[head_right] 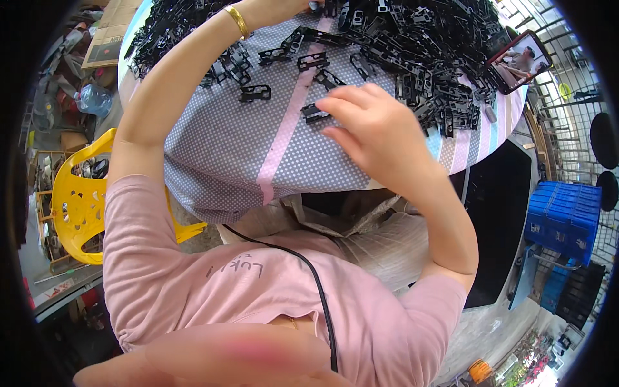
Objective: Manually attaching small black plastic components to a black string bundle at a workstation.
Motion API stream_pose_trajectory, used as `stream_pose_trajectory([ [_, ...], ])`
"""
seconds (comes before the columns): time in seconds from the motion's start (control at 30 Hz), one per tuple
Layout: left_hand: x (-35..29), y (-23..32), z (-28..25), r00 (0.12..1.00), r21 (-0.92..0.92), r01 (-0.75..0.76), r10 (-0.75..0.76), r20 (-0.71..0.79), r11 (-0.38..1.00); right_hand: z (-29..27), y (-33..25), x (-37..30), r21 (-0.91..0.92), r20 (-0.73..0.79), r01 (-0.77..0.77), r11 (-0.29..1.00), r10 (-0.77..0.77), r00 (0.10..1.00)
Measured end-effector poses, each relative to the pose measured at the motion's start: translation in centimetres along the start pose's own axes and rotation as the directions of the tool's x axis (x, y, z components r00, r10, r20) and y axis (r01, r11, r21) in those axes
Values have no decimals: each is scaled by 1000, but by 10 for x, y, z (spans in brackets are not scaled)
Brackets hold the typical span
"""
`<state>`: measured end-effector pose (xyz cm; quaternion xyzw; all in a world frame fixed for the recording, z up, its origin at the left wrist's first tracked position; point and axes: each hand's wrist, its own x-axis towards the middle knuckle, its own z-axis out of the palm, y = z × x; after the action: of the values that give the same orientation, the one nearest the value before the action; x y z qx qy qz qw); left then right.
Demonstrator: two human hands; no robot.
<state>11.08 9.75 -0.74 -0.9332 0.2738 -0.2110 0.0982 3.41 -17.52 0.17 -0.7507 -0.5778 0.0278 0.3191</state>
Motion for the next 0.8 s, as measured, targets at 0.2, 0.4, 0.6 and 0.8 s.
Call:
stream_pose_trajectory([
  [0.2,-13,22,-34,859,-535,314,-475,-193,784,22,8,10,-254,-96,148,956,-177,980],
  [0.4,-30,67,-46,846,-962,155,-472,248,-226,-9,11,11,224,-394,-35,974,124,911],
  [0.6,-31,101,-52,905,-989,109,-402,139,-97,-18,15,12,60,-507,2,998,29,861],
  [0.8,-38,109,-46,882,-924,104,-463,-85,368,-9,14,14,-79,-500,31,996,-67,863],
])
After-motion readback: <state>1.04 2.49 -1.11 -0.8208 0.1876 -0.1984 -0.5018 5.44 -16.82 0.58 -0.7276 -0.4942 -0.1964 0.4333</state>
